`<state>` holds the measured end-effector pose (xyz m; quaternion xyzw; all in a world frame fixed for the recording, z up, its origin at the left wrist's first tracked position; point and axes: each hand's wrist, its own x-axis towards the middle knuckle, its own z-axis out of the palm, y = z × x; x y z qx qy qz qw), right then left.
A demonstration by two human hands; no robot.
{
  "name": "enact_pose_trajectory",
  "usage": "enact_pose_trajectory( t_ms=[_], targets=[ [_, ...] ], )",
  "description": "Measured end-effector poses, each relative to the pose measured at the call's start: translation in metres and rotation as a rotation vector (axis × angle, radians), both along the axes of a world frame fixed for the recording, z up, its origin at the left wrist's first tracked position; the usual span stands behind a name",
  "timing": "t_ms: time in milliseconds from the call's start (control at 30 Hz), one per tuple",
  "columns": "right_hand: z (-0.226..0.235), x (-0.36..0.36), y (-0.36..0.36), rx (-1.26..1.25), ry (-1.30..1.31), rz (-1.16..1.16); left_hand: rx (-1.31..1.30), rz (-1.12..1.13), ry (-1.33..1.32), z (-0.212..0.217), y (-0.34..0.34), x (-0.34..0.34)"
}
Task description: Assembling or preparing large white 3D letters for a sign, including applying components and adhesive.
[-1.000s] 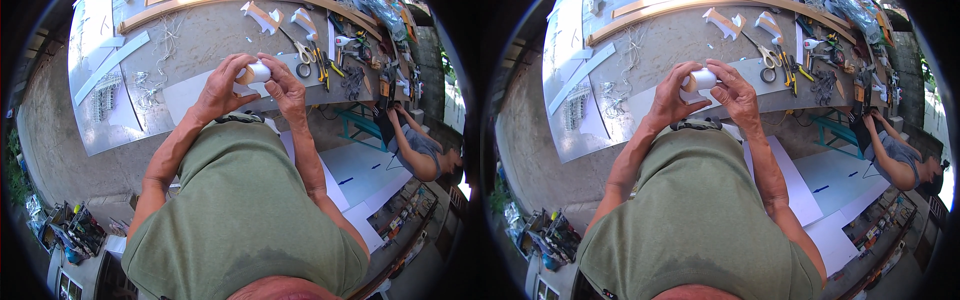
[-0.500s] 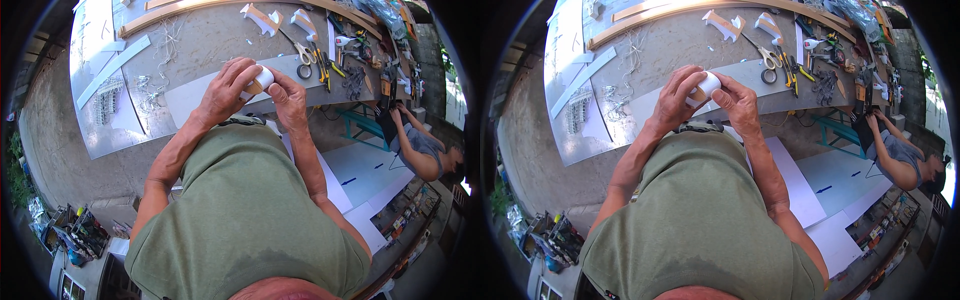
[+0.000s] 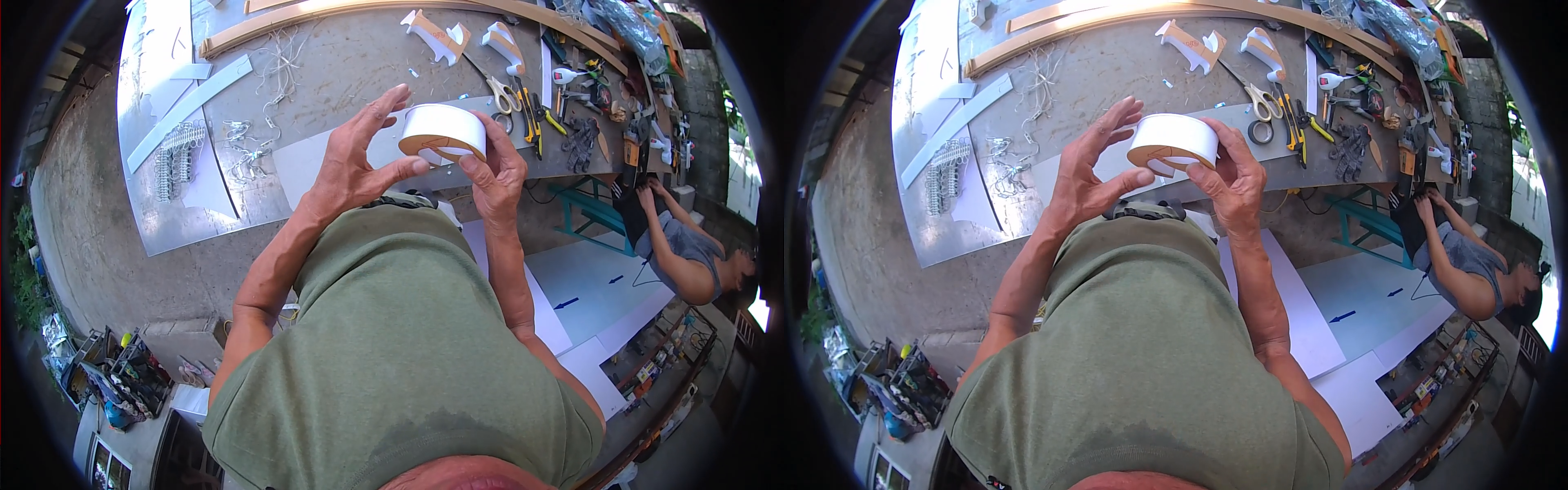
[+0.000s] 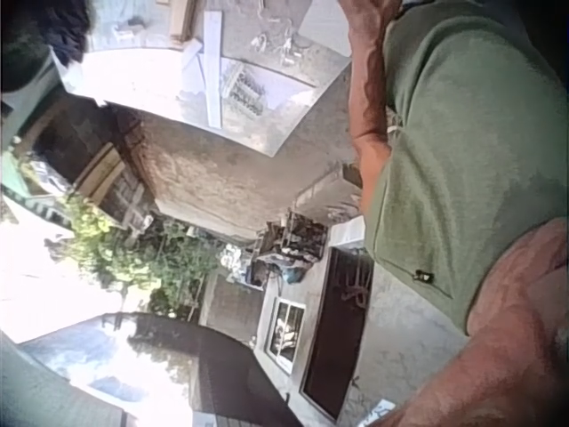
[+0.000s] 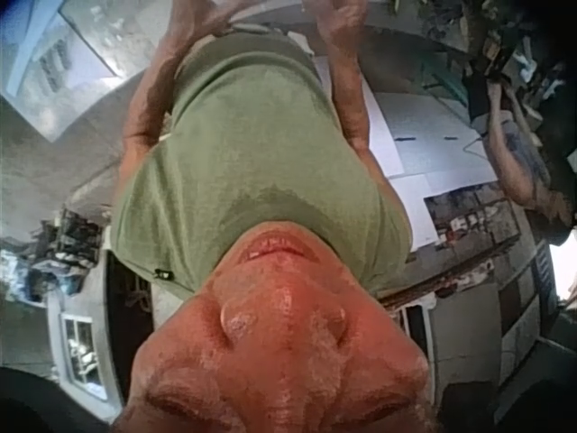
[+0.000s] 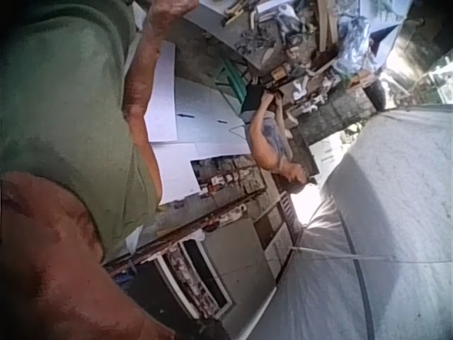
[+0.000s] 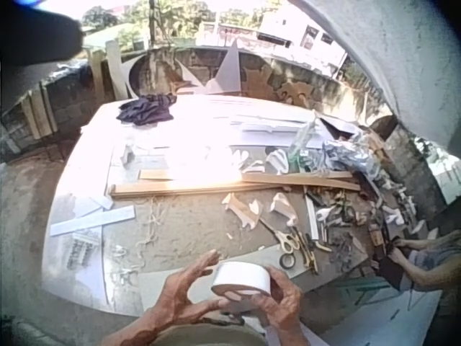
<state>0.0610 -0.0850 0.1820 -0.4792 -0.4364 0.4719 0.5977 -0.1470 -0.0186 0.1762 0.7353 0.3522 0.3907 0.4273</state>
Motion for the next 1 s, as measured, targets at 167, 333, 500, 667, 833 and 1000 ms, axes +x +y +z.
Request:
enact_pose_trajectory(
  t_ms=[167, 333, 500, 667, 833, 1000],
  targets=[
    [0.002, 0.003, 0.0, 0.021, 0.025, 0.045, -0.435, -0.083, -0.292, 0.001, -0.003, -0.005],
    [-0.001, -0.001, -0.001, -0.024, 0.145, 0.014, -0.336, -0.032, -0.38, -0.008, -0.006, 0.0],
    [-0.007, 0.0, -0.001, -0.046, 0.172, 0.005, -0.35, -0.078, -0.264, -0.012, -0.005, 0.0],
    [-0.008, -0.001, -0.001, -0.052, 0.091, 0.009, -0.282, -0.042, -0.337, -0.025, -0.006, 0.005],
    [-0.009, -0.004, -0.001, -0.034, 0.008, 0.002, -0.391, -0.058, -0.393, -0.03, -0.008, 0.003],
    [-0.009, -0.004, 0.004, -0.057, 0.034, 0.03, -0.732, -0.048, -0.575, -0.033, -0.005, 0.005]
  ],
)
